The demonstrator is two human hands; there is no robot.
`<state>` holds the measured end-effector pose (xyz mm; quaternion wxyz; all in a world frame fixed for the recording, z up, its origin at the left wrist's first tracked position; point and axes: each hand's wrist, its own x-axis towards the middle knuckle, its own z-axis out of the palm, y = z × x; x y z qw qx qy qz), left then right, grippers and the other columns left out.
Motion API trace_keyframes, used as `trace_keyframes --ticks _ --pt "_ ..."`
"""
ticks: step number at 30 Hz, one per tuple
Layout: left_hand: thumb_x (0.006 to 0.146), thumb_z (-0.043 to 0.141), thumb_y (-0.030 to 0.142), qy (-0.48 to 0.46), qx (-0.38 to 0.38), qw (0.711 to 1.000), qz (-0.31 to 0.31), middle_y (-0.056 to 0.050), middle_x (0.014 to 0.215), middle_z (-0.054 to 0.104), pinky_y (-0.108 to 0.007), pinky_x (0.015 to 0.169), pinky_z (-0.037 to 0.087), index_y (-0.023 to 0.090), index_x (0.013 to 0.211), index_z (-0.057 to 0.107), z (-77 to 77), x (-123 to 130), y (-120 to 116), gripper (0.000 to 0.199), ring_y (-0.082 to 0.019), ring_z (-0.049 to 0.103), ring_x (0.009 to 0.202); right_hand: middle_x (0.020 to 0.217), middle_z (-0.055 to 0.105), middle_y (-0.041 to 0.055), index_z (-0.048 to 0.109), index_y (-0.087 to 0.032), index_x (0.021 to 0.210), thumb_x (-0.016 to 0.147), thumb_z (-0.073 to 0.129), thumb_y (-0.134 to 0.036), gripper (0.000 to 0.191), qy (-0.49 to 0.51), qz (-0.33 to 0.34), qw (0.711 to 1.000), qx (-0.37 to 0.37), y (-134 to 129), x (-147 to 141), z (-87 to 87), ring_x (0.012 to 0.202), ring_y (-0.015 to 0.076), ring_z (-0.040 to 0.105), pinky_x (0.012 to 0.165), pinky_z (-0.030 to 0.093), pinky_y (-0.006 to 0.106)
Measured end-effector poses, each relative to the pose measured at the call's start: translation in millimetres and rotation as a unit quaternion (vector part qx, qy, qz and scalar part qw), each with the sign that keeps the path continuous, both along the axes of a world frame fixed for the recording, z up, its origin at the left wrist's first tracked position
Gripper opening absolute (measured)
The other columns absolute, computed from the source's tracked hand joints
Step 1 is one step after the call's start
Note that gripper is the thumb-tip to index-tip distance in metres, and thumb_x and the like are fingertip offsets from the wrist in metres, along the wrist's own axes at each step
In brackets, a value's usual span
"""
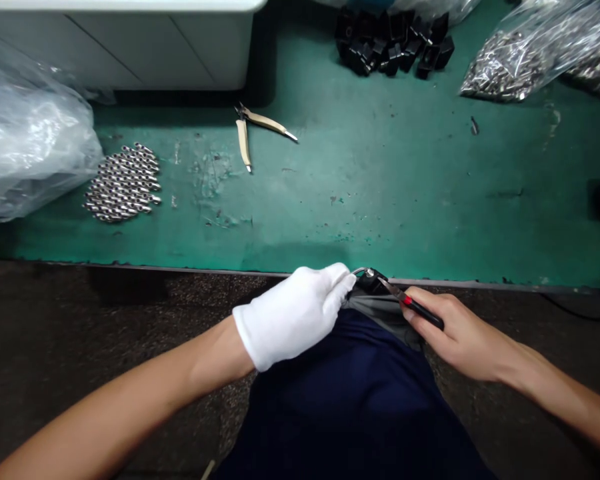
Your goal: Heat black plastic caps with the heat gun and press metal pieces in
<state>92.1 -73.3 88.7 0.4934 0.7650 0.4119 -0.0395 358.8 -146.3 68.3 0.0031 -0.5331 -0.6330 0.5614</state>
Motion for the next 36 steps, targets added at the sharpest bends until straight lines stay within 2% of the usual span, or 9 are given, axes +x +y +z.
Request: trace_keyframes --ticks 14,21,29,36 --pt "0.104 0.031 0.027 0.036 0.05 0.993 -0.098 0.001 0.067 0.055 -0.029 0.058 0.031 0.021 0.093 0.057 7.8 -1.6 3.7 0.029 -0.015 0.051 0.056 0.08 0.059 -0.0014 0.049 -0.024 0.092 0.1 0.043 -0.024 0.01 -0.028 0.026 0.999 0.007 -8.6 5.2 4.5 0.072 0.0166 0.053 0.068 0.04 0.03" --pt "0.105 0.032 0.033 0.039 0.054 0.993 -0.094 0.002 0.062 0.052 -0.027 0.053 0.028 0.021 0.089 0.055 14.5 -1.1 9.5 0.03 -0.013 0.044 0.048 0.078 0.057 -0.002 0.047 -0.025 0.091 0.099 0.044 -0.022 0.009 -0.042 0.035 0.998 0.017 -7.0 6.8 5.6 0.069 0.0162 0.05 0.066 0.038 0.029" --pt "0.104 0.033 0.039 0.047 0.05 0.994 -0.088 0.002 0.058 0.05 -0.028 0.051 0.028 0.021 0.087 0.056 14.9 -0.8 10.7 0.034 -0.012 0.038 0.043 0.074 0.053 -0.0024 0.045 -0.024 0.088 0.095 0.046 -0.019 0.009 -0.055 0.061 0.996 0.042 -7.5 9.8 7.0 0.065 0.0159 0.046 0.063 0.036 0.029" --pt "0.102 0.035 0.042 0.062 0.054 0.992 -0.098 0.001 0.058 0.053 -0.029 0.053 0.03 0.021 0.088 0.059 17.8 0.9 15.3 0.035 -0.013 0.043 0.043 0.074 0.055 -0.0022 0.046 -0.025 0.089 0.094 0.048 -0.021 0.007 -0.072 0.066 0.994 0.053 -8.3 11.4 7.5 0.064 0.0167 0.049 0.063 0.036 0.03"
